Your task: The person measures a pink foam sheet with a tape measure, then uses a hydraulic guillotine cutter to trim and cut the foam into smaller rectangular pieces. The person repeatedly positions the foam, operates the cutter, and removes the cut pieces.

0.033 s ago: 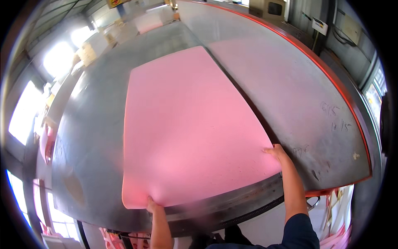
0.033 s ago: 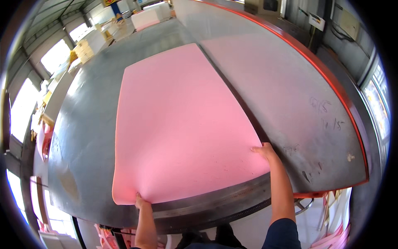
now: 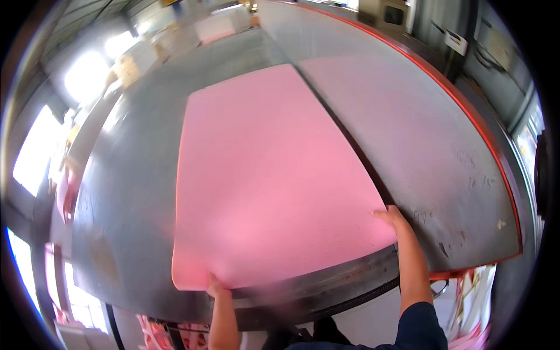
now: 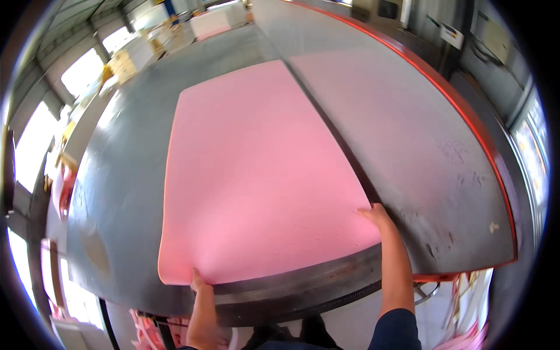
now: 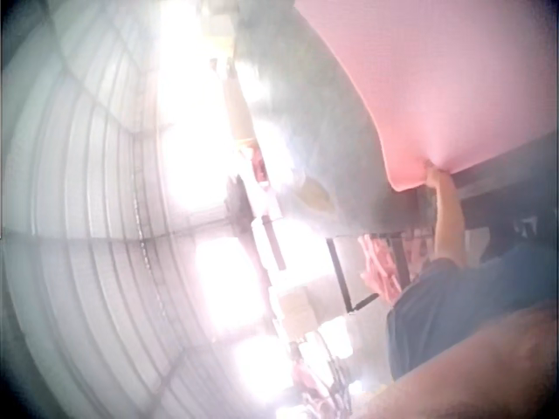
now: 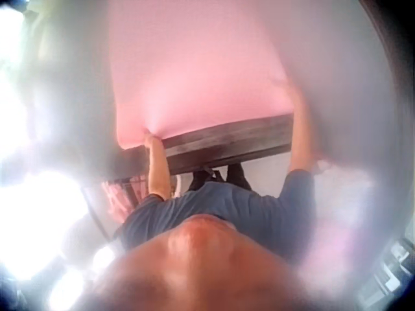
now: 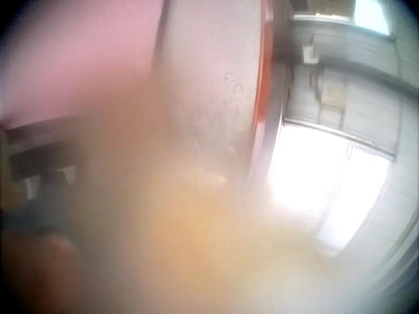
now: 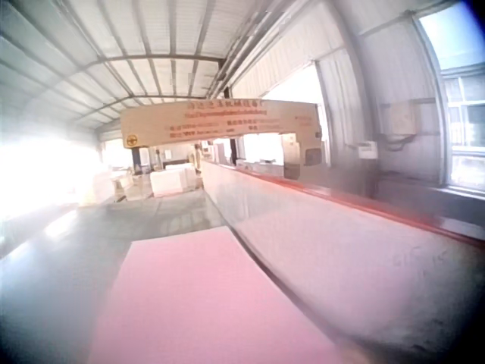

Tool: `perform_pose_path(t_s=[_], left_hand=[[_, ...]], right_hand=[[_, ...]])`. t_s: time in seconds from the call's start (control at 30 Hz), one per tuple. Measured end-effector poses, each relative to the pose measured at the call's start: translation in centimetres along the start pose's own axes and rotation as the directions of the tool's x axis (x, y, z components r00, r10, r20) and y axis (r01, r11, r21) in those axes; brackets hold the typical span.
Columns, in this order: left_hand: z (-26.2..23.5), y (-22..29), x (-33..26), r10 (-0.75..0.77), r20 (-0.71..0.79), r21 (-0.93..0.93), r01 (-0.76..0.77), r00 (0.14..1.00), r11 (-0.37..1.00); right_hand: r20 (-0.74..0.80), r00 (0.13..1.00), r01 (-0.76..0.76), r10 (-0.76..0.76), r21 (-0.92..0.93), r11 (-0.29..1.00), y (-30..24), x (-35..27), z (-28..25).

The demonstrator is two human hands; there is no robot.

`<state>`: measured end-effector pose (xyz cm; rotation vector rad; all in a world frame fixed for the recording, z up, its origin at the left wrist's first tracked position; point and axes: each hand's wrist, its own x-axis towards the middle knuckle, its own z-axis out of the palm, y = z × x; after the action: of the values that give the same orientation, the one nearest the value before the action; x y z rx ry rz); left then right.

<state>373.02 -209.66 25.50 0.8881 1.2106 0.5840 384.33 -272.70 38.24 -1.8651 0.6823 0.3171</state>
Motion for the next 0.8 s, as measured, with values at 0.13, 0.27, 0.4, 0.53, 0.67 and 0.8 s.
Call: perform_pose_path(t_s=[0.13, 0.27, 0.4, 0.53, 0.67, 0.8], left_hand=[[-3.9, -1.3, -4.2, 0.425, -0.041, 0.534, -0.339, 0.904, 0.774], [-2.8, 8.1, -9.6, -0.179, 0.606, -0.443, 0.516, 0.775, 0.733], [-0.3, 13.5, -12.2, 0.048, 0.730, -0.598, 0.604, 0.682, 0.526], [-0.6, 14.3, -12.1, 0.059, 0.745, -0.624, 0.663, 0.664, 0.414], [-0.8, 13.8, -11.6, 0.006, 0.699, -0.637, 0.618, 0.715, 0.461], [-2.1, 11.9, -10.1, -0.126, 0.306, -0.502, 0.272, 0.944, 0.821]], right_hand=[[0.033, 0.999, -0.004, 0.009, -0.135, 0.991, 9.1, -0.1, -4.5], [-0.248, 0.910, -0.307, 0.334, 0.142, 0.941, 12.0, -4.6, 0.2], [-0.133, 0.858, -0.343, 0.495, 0.569, 0.747, 15.3, -5.5, 5.2], [-0.116, 0.839, -0.314, 0.532, 0.695, 0.646, 15.4, -6.0, 9.6], [-0.050, 0.871, -0.281, 0.488, 0.764, 0.580, 16.8, -4.8, 9.1], [-0.014, 0.925, -0.206, 0.379, 0.821, 0.533, 17.9, -4.0, 9.8]])
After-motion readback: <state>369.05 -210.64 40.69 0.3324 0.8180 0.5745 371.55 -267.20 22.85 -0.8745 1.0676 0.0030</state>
